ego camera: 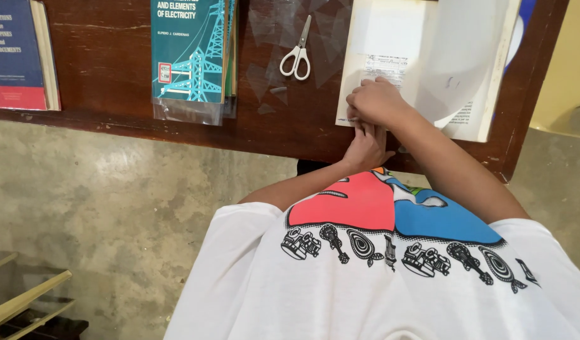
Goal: The person removes a book from a plastic sleeve using scissors, then opens the book and applies clear tape to the spine area to repair it. The person uses scissors to cut the tape and smooths it down with their fingers.
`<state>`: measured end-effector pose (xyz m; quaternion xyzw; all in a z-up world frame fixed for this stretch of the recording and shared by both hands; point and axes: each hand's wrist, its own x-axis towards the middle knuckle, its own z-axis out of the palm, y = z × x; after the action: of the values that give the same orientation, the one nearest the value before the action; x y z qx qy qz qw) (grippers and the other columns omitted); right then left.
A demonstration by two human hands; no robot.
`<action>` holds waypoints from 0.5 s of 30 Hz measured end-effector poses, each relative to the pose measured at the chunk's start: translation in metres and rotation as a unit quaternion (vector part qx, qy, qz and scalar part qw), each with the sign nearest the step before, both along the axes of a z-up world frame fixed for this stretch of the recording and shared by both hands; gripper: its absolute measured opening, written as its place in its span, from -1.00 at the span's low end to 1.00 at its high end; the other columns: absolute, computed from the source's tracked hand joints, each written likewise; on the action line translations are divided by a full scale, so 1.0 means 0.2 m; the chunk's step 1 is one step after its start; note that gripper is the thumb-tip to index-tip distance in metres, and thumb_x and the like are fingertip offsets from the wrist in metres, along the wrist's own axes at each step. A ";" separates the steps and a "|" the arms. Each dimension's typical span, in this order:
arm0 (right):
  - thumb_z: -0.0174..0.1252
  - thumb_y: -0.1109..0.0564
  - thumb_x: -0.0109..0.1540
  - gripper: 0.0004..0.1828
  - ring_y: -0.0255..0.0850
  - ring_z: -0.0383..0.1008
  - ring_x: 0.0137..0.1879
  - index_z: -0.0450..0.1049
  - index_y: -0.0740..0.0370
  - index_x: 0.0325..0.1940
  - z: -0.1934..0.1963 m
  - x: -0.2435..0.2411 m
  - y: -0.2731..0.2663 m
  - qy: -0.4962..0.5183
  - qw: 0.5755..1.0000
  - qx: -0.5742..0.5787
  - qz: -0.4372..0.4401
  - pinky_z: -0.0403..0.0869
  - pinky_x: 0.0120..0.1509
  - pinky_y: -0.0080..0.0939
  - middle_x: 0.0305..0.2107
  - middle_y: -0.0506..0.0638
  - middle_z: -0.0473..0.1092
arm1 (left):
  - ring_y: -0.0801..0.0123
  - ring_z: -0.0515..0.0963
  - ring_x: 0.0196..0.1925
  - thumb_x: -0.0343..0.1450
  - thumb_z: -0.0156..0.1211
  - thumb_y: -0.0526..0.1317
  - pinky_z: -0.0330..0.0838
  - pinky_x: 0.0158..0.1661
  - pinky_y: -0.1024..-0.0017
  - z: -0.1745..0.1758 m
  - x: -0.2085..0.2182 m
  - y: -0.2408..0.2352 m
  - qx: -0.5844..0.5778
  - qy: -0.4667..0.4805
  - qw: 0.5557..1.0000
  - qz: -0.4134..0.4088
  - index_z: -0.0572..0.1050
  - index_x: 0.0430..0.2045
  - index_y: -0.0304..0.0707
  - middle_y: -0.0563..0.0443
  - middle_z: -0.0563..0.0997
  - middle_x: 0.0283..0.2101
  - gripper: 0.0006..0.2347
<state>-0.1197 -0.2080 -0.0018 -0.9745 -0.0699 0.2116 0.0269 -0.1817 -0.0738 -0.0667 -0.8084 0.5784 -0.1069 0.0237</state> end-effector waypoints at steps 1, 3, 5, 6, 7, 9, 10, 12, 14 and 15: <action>0.21 -0.25 0.22 -0.70 -0.11 0.48 0.07 0.62 -0.12 -0.13 0.04 0.01 0.01 0.001 1.000 0.000 0.001 0.33 0.12 -0.03 -0.25 -0.17 0.58 | -0.51 0.43 -0.06 0.40 -0.13 0.32 0.32 0.05 -0.49 0.01 0.00 -0.01 0.000 0.001 1.000 0.001 0.42 0.06 -0.62 -0.50 0.46 -0.01 -0.24; 0.19 -0.29 0.25 -0.65 -0.10 0.51 0.04 0.64 -0.08 -0.11 0.10 0.01 0.03 0.002 1.000 -0.025 0.000 0.34 0.15 -0.02 -0.29 -0.10 0.59 | -0.52 0.42 -0.10 0.37 -0.07 0.31 0.31 0.03 -0.53 0.02 -0.01 -0.01 -0.012 0.006 1.000 0.001 0.47 -0.05 -0.62 -0.50 0.45 -0.11 -0.27; 0.20 -0.32 0.23 -0.63 -0.09 0.51 0.00 0.64 -0.08 -0.16 0.06 0.03 0.03 -0.006 0.999 -0.044 -0.003 0.32 0.15 0.02 -0.34 -0.10 0.58 | -0.53 0.42 -0.10 0.35 -0.03 0.32 0.32 0.02 -0.52 0.00 -0.01 -0.02 -0.014 0.005 1.000 0.005 0.47 -0.07 -0.60 -0.50 0.44 -0.12 -0.27; 0.22 -0.35 0.21 -0.61 -0.08 0.52 -0.04 0.65 -0.08 -0.21 0.04 0.04 0.03 -0.014 0.998 -0.063 -0.007 0.29 0.15 0.06 -0.39 -0.10 0.58 | -0.54 0.42 -0.10 0.33 0.01 0.32 0.33 0.01 -0.51 -0.01 -0.01 -0.02 -0.016 0.004 1.000 0.008 0.48 -0.09 -0.59 -0.49 0.44 -0.14 -0.27; 0.22 -0.35 0.21 -0.61 -0.08 0.52 -0.04 0.65 -0.08 -0.21 0.05 0.05 0.03 -0.014 0.998 -0.063 -0.008 0.29 0.15 0.06 -0.39 -0.10 0.58 | -0.54 0.42 -0.10 0.33 0.01 0.32 0.33 0.01 -0.51 -0.02 -0.02 -0.01 -0.015 0.004 1.000 0.007 0.48 -0.09 -0.59 -0.49 0.44 -0.14 -0.27; 0.26 -0.34 0.19 -0.62 -0.08 0.53 -0.13 0.66 -0.06 -0.26 0.08 0.07 0.04 -0.004 0.997 -0.082 -0.002 0.29 0.15 0.11 -0.42 -0.06 0.58 | -0.50 0.43 -0.11 0.34 0.00 0.31 0.36 0.01 -0.47 -0.03 -0.02 -0.02 -0.005 0.000 1.000 0.007 0.50 -0.14 -0.57 -0.46 0.44 -0.17 -0.30; 0.26 -0.34 0.19 -0.62 -0.08 0.53 -0.13 0.66 -0.06 -0.26 0.07 0.08 0.03 -0.004 0.997 -0.083 -0.003 0.29 0.15 0.11 -0.42 -0.06 0.58 | -0.50 0.43 -0.11 0.34 0.00 0.31 0.36 0.01 -0.47 0.00 -0.02 -0.02 -0.006 0.000 1.000 0.006 0.50 -0.14 -0.57 -0.46 0.44 -0.17 -0.30; 0.28 -0.25 0.22 -0.67 -0.10 0.55 -0.24 0.67 0.00 -0.31 0.04 0.09 0.01 0.019 0.996 -0.091 -0.017 0.40 0.05 0.03 -0.49 -0.05 0.57 | -0.52 0.42 -0.08 0.27 0.10 0.34 0.31 0.06 -0.49 0.04 -0.03 -0.01 0.005 0.004 1.000 0.026 0.51 -0.14 -0.53 -0.48 0.46 -0.15 -0.28; 0.23 -0.36 0.21 -0.51 -0.05 0.60 -0.20 0.66 0.09 -0.31 -0.11 0.03 -0.09 0.007 0.996 -0.072 -0.053 0.45 0.03 0.04 -0.47 0.01 0.58 | -0.51 0.46 -0.08 0.34 -0.01 0.33 0.35 0.05 -0.48 -0.03 -0.03 -0.02 0.006 -0.004 1.000 0.014 0.51 -0.13 -0.56 -0.49 0.49 -0.16 -0.29; 0.18 -0.47 0.20 -0.36 0.00 0.64 -0.16 0.66 0.17 -0.31 -0.18 0.00 -0.13 -0.004 0.995 -0.053 -0.089 0.50 0.01 0.05 -0.45 0.07 0.60 | -0.51 0.49 -0.07 0.41 -0.11 0.32 0.40 0.03 -0.46 -0.07 -0.03 -0.02 0.009 -0.012 1.000 0.002 0.51 -0.13 -0.59 -0.51 0.52 -0.18 -0.29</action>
<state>-0.1194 -0.2347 -0.0388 -0.9778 0.0282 0.2073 -0.0063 -0.1877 -0.0770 -0.0806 -0.8081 0.5771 -0.1119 0.0382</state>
